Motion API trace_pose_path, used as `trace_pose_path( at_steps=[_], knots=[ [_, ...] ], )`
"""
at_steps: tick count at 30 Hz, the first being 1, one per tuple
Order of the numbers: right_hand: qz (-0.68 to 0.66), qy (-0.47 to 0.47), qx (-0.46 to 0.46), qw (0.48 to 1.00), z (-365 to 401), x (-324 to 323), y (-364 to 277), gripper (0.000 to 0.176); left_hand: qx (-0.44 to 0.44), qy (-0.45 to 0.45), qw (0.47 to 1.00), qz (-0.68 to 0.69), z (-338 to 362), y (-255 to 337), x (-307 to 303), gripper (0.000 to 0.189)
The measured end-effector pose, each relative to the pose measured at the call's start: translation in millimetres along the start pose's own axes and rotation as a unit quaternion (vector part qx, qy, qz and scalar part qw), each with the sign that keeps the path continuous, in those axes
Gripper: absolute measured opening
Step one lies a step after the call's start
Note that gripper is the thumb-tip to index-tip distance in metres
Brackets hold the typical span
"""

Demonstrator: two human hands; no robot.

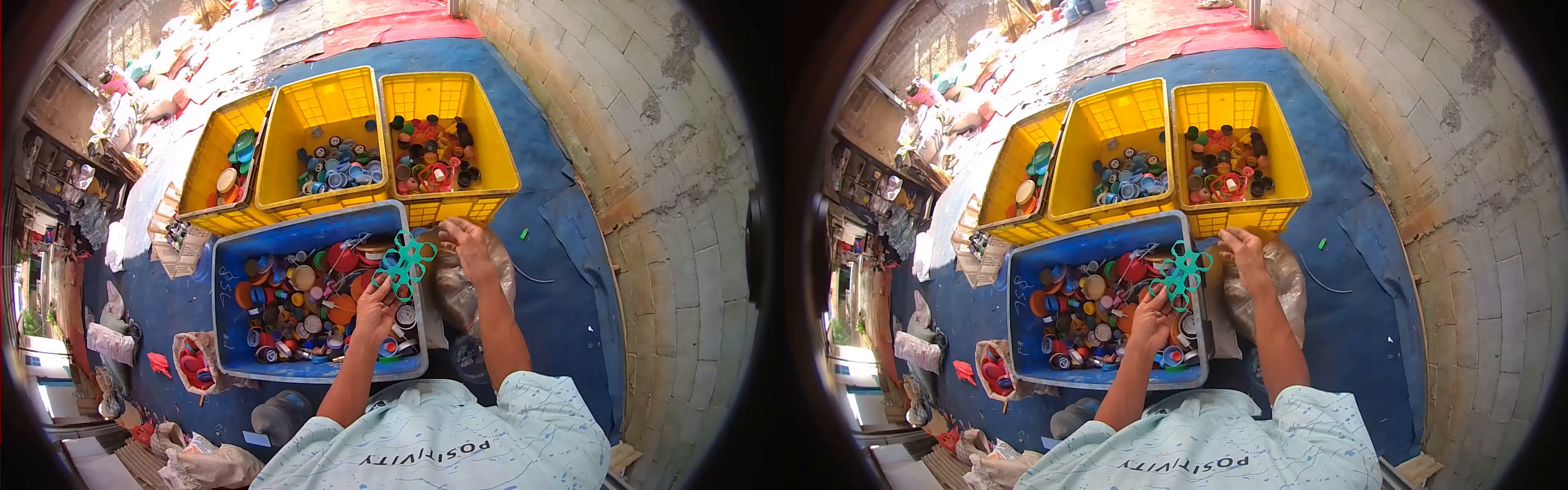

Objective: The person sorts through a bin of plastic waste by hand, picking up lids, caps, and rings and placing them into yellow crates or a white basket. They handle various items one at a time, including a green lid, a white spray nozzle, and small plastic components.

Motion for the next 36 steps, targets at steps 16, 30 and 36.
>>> trace_pose_path(
  at_steps=[16, 30, 36],
  knots=[
    [-0.04, 0.107, -0.004, 0.993, 133.7, -95.5, 36.1, 0.016, -0.103, -0.101, 0.967, -0.212, 20.6, -82.0, 35.8, 0.019],
    [-0.31, 0.561, -0.045, 0.766, 368.6, -218.7, 256.7, 0.009, -0.435, -0.205, 0.733, -0.482, 133.2, -285.6, -75.4, 0.053],
    [-0.345, 0.621, 0.005, 0.704, 374.6, -238.2, 338.8, 0.014, -0.473, -0.223, 0.666, -0.532, 165.7, -264.8, -111.4, 0.047]
  ],
)
Point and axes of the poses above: each hand's wrist, its own z-axis away from the middle knuckle, its own x-axis out of the palm, y = z × x, the point moved 6 cm from there along -z, towards the middle knuckle, and after that the axes turned 8 degrees about x, right-handed, at the moved point
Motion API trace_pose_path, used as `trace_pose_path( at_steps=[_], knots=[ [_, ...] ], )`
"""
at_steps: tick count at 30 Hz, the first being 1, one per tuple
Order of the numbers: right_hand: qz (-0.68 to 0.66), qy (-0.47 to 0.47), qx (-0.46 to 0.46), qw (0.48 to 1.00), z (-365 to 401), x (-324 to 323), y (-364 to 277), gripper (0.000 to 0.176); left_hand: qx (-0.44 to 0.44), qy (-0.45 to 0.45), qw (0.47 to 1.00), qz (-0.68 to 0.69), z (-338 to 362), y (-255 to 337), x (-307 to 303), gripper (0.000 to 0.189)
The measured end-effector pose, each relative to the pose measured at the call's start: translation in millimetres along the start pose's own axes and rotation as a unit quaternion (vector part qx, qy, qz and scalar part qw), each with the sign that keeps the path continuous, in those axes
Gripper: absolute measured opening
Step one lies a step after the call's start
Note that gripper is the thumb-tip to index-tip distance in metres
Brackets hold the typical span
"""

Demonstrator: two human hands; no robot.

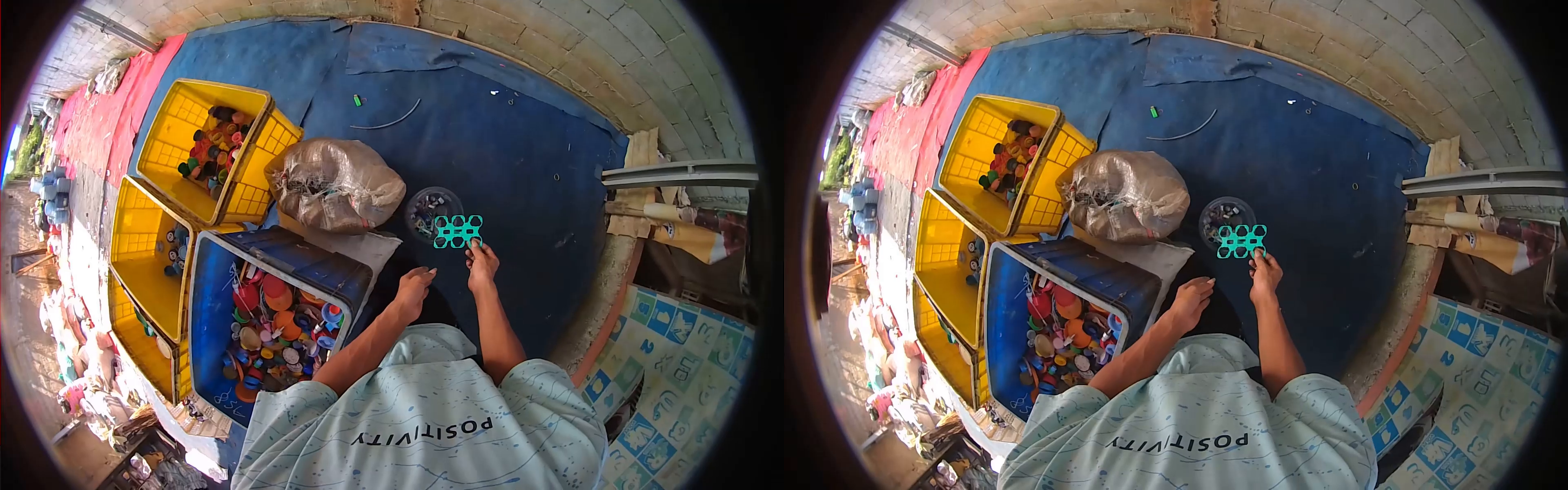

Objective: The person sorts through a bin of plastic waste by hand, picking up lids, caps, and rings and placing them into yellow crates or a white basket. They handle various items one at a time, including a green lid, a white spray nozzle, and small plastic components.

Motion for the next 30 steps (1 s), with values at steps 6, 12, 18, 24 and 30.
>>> trace_pose_path(
  at_steps=[6, 12, 18, 24, 30],
  knots=[
    [0.027, 0.061, 0.113, 0.991, -59.7, -17.2, 48.3, 0.021, 0.019, -0.005, 0.997, 0.068, 17.1, 14.2, -15.2, 0.046],
    [0.227, 0.116, 0.153, 0.955, -54.2, -33.5, 70.3, 0.04, 0.039, -0.029, 0.992, 0.114, 27.6, 26.8, -20.5, 0.042],
    [0.223, 0.003, 0.056, 0.973, -36.7, 12.4, 59.3, 0.034, 0.082, -0.08, 0.985, 0.131, 75.5, 55.4, -9.8, 0.039],
    [0.2, -0.21, -0.058, 0.955, 23.8, 146.2, -26.6, 0.026, 0.251, -0.093, 0.952, 0.146, 126.9, 96.7, -30.1, 0.04],
    [0.251, -0.377, -0.201, 0.869, 159.1, 288.5, -63.6, 0.022, 0.415, 0.069, 0.869, 0.26, 198.5, 96.1, -113.0, 0.037]
  ],
)
Point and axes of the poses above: each hand's wrist, its own z-axis away from the middle knuckle, its own x-axis out of the palm, y = z × x, the point moved 6 cm from there along -z, towards the middle knuckle, and after that the axes turned 8 degrees about x, right-handed, at the moved point
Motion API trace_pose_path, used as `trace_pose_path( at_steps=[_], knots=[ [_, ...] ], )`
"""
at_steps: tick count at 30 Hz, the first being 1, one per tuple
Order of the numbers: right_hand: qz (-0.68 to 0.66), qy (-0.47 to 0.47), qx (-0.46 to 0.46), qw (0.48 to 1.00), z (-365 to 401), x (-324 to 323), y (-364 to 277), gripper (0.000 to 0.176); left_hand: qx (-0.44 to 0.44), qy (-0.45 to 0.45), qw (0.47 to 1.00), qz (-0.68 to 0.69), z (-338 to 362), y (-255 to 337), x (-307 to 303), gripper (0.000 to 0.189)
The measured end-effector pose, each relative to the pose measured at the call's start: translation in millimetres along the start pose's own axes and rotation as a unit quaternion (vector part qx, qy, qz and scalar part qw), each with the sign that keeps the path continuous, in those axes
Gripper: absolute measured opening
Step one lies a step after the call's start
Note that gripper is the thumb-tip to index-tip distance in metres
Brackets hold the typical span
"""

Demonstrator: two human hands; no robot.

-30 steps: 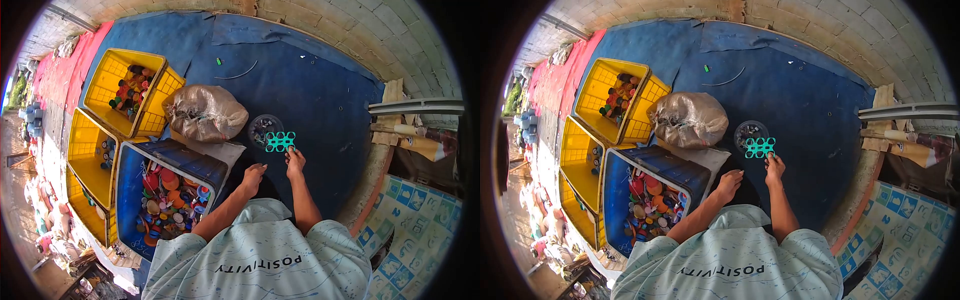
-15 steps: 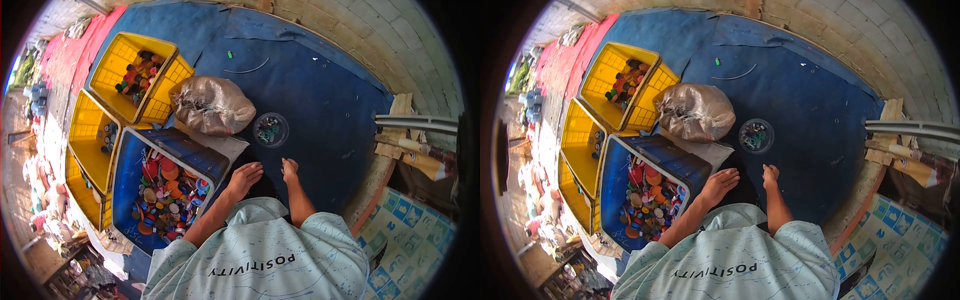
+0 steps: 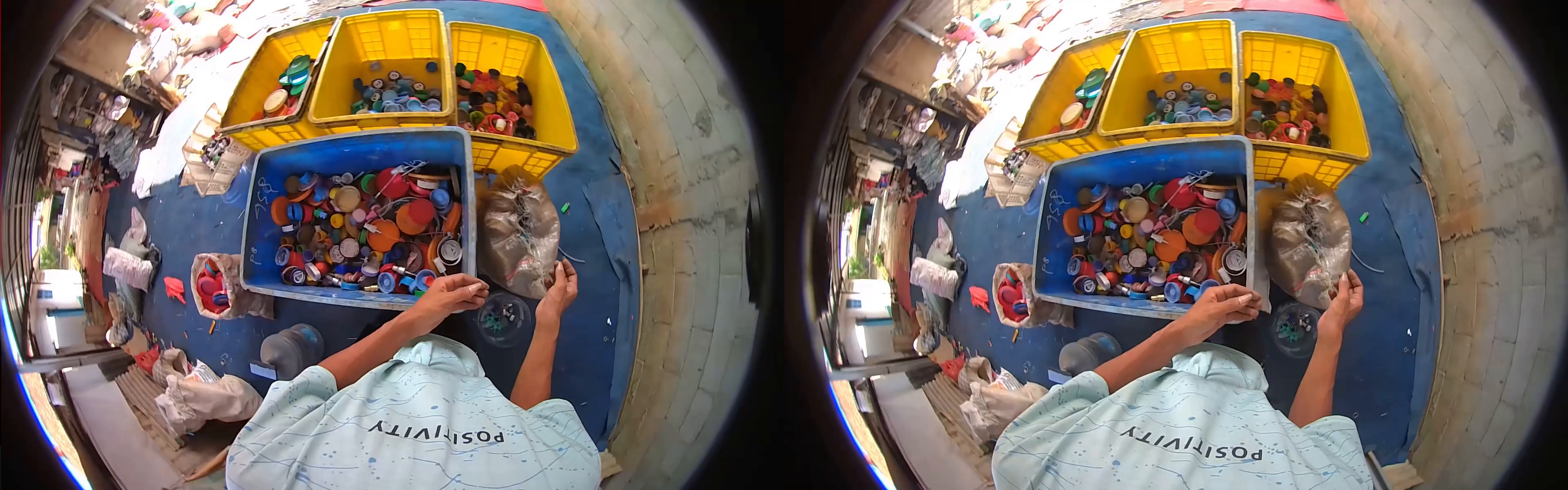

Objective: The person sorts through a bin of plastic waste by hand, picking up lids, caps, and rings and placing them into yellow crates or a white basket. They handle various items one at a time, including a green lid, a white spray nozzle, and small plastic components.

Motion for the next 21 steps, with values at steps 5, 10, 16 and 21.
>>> trace_pose_path(
  at_steps=[5, 10, 16, 21],
  knots=[
    [0.043, -0.163, -0.127, 0.977, 55.7, 150.5, -44.1, 0.02, 0.118, 0.157, 0.975, 0.1, 46.1, 45.2, -93.0, 0.023],
    [0.156, -0.327, -0.119, 0.924, 133.5, 272.7, 16.7, 0.02, 0.167, 0.322, 0.918, 0.16, 110.1, 68.0, -199.5, 0.022],
    [0.342, -0.44, -0.1, 0.824, 217.0, 378.1, 146.3, 0.024, 0.196, 0.397, 0.864, 0.241, 182.6, 93.1, -314.8, 0.018],
    [0.461, -0.487, -0.177, 0.721, 264.3, 452.1, 217.9, 0.03, 0.215, 0.442, 0.83, 0.263, 226.0, 118.1, -375.7, 0.015]
  ],
)
Point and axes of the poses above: each hand's wrist, its own z-axis away from the middle knuckle, its own x-axis out of the palm, y = z × x, the point moved 6 cm from there along -z, towards the middle knuckle, and after that the axes turned 8 degrees about x, right-handed, at the moved point
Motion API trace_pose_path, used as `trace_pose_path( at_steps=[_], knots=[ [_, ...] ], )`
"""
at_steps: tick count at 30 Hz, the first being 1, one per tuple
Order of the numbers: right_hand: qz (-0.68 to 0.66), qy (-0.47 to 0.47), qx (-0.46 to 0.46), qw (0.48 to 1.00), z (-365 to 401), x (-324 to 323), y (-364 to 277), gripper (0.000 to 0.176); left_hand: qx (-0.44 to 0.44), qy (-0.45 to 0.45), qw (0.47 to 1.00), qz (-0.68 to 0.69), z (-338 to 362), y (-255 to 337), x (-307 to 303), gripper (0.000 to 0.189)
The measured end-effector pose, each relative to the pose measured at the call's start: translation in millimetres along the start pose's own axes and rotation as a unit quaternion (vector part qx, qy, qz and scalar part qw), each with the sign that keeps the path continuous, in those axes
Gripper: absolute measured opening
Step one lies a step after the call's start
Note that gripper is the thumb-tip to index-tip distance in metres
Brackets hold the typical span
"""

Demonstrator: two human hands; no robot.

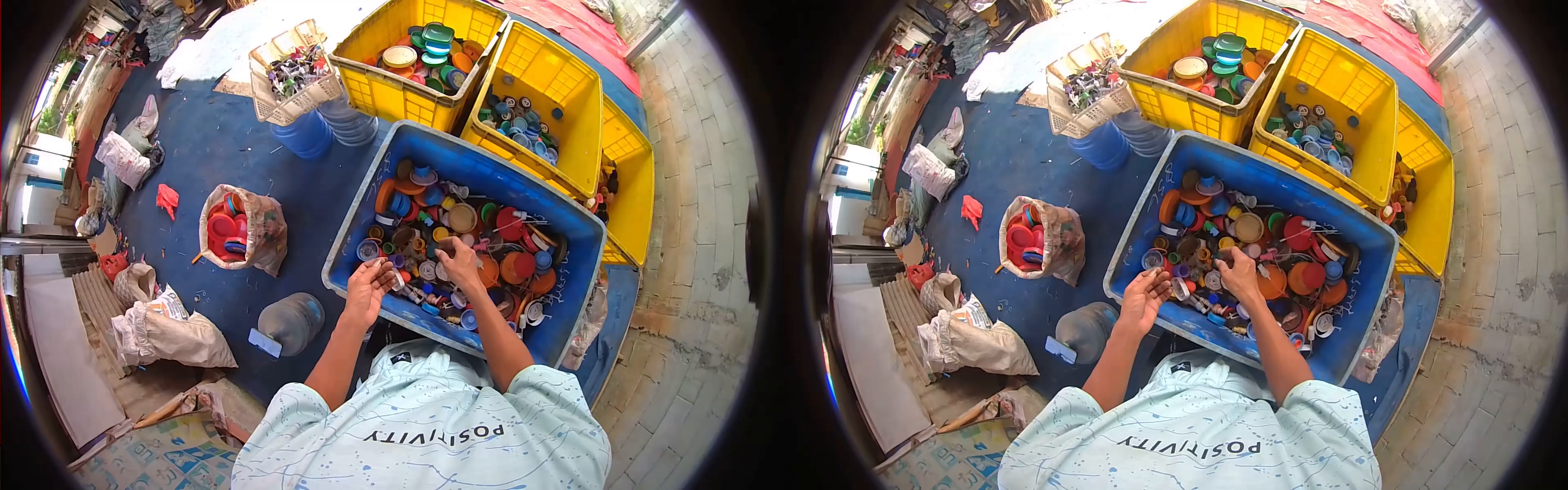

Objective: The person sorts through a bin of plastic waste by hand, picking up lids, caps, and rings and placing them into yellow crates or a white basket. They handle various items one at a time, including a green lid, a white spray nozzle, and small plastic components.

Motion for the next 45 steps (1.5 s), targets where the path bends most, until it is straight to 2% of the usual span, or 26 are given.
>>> trace_pose_path(
  at_steps=[4, 7, 8, 11, 12, 16, 22, 25, 28, 31, 33, 36, 37, 39, 41, 42, 45],
  knots=[
    [0.061, -0.015, -0.069, 0.996, -50.8, 48.8, -12.6, 0.031, 0.001, 0.006, 1.0, 0.027, -7.4, 22.9, -5.3, 0.015],
    [0.126, 0.021, -0.124, 0.984, -79.3, 68.4, -24.2, 0.032, 0.007, 0.008, 0.999, 0.04, -8.0, 22.7, -10.6, 0.015],
    [0.14, 0.01, -0.112, 0.984, -87.4, 74.0, -26.1, 0.039, 0.005, 0.014, 0.999, 0.043, -5.5, 20.2, -11.8, 0.015],
    [0.183, 0.021, -0.154, 0.971, -99.8, 81.1, -57.4, 0.045, 0.01, 0.031, 0.999, 0.042, 3.1, 22.0, -14.7, 0.016],
    [0.206, 0.001, -0.16, 0.965, -105.4, 88.6, -58.2, 0.053, 0.01, 0.038, 0.998, 0.046, 6.2, 23.9, -13.0, 0.017],
    [0.309, -0.006, -0.198, 0.93, -121.7, 117.0, -52.2, 0.056, -0.002, 0.054, 0.998, 0.037, 12.6, 18.8, -18.3, 0.016],
    [0.409, 0.037, -0.183, 0.893, -132.9, 140.5, -40.2, 0.058, 0.002, 0.055, 0.998, 0.021, 7.7, 16.8, -22.7, 0.017],
    [0.376, 0.048, -0.171, 0.909, -131.1, 134.6, -39.6, 0.055, 0.003, 0.048, 0.999, -0.006, -1.6, 17.8, -15.4, 0.018],
    [0.251, 0.074, -0.173, 0.949, -111.0, 100.8, -58.6, 0.056, 0.006, 0.031, 0.999, -0.038, -19.8, 15.5, -4.2, 0.018],
    [0.083, 0.137, -0.127, 0.979, -98.5, 63.4, -44.7, 0.058, 0.025, 0.008, 0.995, -0.1, -50.6, 8.5, 4.3, 0.019],
    [0.049, 0.168, -0.055, 0.983, -85.2, 32.3, -34.5, 0.061, 0.06, 0.013, 0.986, -0.154, -78.7, 1.8, 10.3, 0.022],
    [-0.063, 0.194, 0.039, 0.978, -58.7, -8.5, -7.8, 0.063, 0.124, 0.015, 0.94, -0.318, -120.3, -7.7, 20.4, 0.033],
    [-0.081, 0.2, 0.058, 0.975, -50.0, -19.6, 2.1, 0.061, 0.141, 0.019, 0.908, -0.394, -128.4, -7.0, 28.8, 0.04],
    [-0.251, 0.182, 0.112, 0.944, -30.4, -32.8, 19.9, 0.057, 0.185, 0.014, 0.832, -0.523, -143.9, -8.5, 43.1, 0.049],
    [-0.279, 0.18, 0.136, 0.933, -8.5, -49.7, 22.8, 0.055, 0.234, -0.004, 0.744, -0.626, -161.1, -18.6, 52.2, 0.056],
    [-0.293, 0.179, 0.15, 0.927, 0.2, -55.2, 26.5, 0.054, 0.234, -0.038, 0.736, -0.634, -167.0, -23.8, 57.6, 0.058],
    [-0.329, 0.202, 0.129, 0.913, 20.3, -66.2, 38.0, 0.055, 0.258, -0.036, 0.64, -0.723, -179.1, -35.2, 65.9, 0.056]
  ],
)
Point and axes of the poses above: each hand's wrist, its own z-axis away from the middle knuckle, its own x-axis out of the palm, y = z × x, the point moved 6 cm from there along -z, towards the middle knuckle, and after that the axes turned 8 degrees about x, right-handed, at the moved point
